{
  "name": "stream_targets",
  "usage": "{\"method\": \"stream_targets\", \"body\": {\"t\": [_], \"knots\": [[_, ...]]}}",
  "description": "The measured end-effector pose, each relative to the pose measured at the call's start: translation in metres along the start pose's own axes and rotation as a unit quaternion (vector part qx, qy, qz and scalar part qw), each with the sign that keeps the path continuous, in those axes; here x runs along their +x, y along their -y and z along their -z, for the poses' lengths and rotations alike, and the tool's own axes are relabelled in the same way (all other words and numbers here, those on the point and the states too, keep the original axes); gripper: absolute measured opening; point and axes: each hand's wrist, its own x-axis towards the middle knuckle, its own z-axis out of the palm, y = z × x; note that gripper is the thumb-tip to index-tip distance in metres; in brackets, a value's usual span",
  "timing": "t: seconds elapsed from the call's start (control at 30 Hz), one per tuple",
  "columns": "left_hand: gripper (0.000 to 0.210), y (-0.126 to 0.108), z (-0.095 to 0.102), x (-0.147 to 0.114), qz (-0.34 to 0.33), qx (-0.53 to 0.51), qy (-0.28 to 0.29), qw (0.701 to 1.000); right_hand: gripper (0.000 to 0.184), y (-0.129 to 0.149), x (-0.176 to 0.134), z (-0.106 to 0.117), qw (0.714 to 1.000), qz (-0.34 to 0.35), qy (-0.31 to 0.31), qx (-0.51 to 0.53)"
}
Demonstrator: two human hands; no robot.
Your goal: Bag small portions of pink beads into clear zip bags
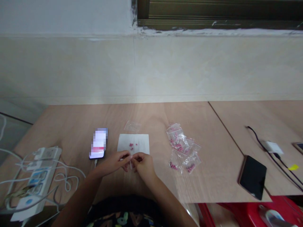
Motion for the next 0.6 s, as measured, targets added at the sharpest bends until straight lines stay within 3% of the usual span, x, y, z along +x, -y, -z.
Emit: {"method": "stream_targets", "body": {"t": [0.27,0.6], "knots": [[0.030,0.0077,0.0006,0.0025,0.017,-0.086,0.026,0.996,0.022,0.0005,0.0011,0.0008,0.989,-0.071,0.063,0.112],[0.029,0.0063,0.0029,0.0036,0.045,-0.101,0.037,0.993,0.022,0.0009,0.0021,-0.0021,0.979,-0.093,0.061,0.170]]}}
